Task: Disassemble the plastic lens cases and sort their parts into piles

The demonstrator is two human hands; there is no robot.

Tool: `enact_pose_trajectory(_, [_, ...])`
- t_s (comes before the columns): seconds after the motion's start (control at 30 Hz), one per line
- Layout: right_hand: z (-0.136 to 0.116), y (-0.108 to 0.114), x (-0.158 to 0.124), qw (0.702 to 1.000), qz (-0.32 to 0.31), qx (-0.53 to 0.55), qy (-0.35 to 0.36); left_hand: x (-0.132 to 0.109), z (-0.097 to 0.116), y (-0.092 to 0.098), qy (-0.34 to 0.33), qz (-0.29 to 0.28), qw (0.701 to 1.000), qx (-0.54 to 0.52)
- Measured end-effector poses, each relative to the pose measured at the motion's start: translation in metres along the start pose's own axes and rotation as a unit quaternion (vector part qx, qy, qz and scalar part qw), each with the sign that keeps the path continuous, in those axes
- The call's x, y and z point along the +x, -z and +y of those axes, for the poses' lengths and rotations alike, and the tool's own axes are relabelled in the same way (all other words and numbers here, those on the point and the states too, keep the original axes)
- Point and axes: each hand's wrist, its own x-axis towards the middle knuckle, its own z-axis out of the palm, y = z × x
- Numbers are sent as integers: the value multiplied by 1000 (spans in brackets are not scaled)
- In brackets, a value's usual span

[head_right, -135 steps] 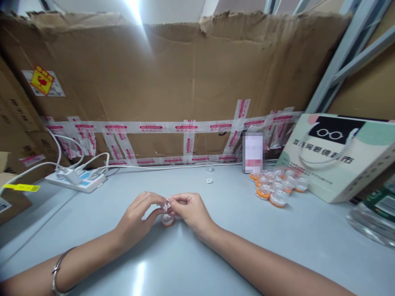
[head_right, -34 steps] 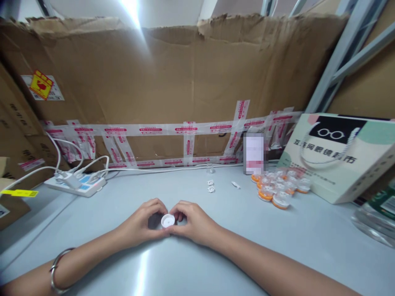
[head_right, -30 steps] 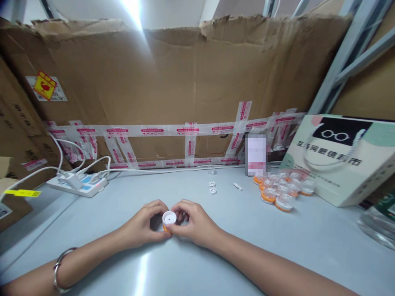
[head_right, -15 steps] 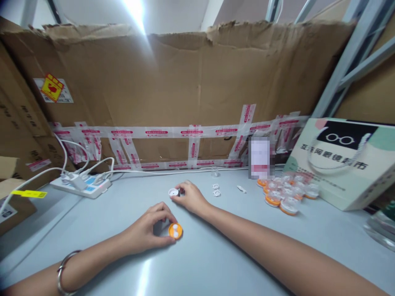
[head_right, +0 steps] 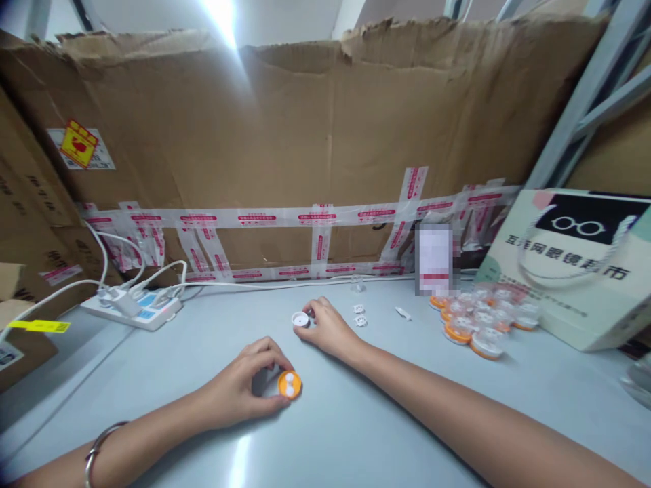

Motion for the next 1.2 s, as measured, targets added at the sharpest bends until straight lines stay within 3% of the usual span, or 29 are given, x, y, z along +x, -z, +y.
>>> enact_pose_trajectory(0.17, [0,8,-13,993,16,112,-23,2,-4,0,15,-2,1000,-11])
enact_pose_trajectory(0.27, [-1,13,-37,986,-44,161,6,4,-7,-1,22,-4,1000,-22])
enact_pose_trajectory(0.43, [-9,16,-64,985,-123,103,60,8,-9,-1,22,-6,999,-32])
enact_pose_trajectory(0.83, [-14,14,-68,981,-135,95,106,11,-6,4,6,-4,998,-68])
enact_pose_trajectory(1.0, [-15,16,-69,977,-153,87,123,14,-1,6,-41,-34,999,1])
enact_pose_trajectory(1.2, [-16,20,-67,975,-172,96,104,15,-1,8,-158,-60,978,122])
